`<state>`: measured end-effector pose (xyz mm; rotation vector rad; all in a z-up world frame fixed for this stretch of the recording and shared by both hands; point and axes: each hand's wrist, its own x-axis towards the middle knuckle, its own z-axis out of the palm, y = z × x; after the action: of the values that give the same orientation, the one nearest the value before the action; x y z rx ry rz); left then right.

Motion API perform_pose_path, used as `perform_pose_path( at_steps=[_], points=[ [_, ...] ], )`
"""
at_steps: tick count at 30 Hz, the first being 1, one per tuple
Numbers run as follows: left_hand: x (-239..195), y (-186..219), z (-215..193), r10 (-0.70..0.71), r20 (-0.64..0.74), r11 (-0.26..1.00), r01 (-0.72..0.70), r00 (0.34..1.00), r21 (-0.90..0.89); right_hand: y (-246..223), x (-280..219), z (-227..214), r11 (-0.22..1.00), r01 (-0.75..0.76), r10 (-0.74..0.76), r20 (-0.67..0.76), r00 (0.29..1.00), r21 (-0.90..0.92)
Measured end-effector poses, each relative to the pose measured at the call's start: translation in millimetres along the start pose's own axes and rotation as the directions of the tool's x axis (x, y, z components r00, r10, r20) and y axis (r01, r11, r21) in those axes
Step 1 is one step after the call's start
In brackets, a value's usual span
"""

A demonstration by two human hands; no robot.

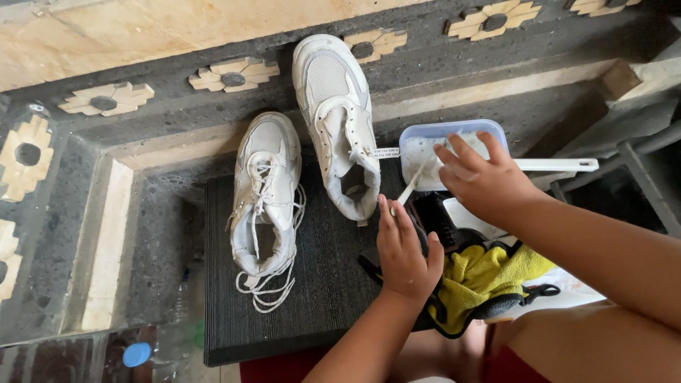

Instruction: Cleaning the upper part of a white sneaker using a toothbrush, cleaning solution, and a cloth.

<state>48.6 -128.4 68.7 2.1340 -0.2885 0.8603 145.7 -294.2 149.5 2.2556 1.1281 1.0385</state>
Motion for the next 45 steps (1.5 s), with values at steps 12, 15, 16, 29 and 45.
perform_pose_path(
  at_steps=[12,15,16,29,45],
  points=[
    [-5.0,-3.6,7.3,0.055,-0.022,0.989,-0.051,0.998,0.137,-5.6,-12.7,1.5,0.973,0.222,-0.223,-0.011,0.975,-0.065],
    [-1.6,-3.3,6.5,0.049,-0.029,0.990,-0.045,0.998,0.132,-1.4,-14.5,-4.2,0.966,0.259,-0.259,0.003,0.966,-0.015],
    [-0.7,-3.4,6.0,0.048,-0.010,0.993,-0.046,0.999,0.111,-0.7,-16.2,-4.1,0.962,0.271,-0.271,-0.006,0.963,0.041],
    [-37.0,4.3,-51.8,0.004,0.311,0.989,0.041,0.950,-0.139,1.3,-21.4,17.9,0.983,-0.025,0.018,0.040,0.999,0.182],
    [-33.4,-19.8,-114.2,-0.141,0.426,0.990,0.138,0.894,0.038,-2.1,30.3,-26.3,-0.536,-0.841,0.021,0.997,0.068,0.069]
  ],
)
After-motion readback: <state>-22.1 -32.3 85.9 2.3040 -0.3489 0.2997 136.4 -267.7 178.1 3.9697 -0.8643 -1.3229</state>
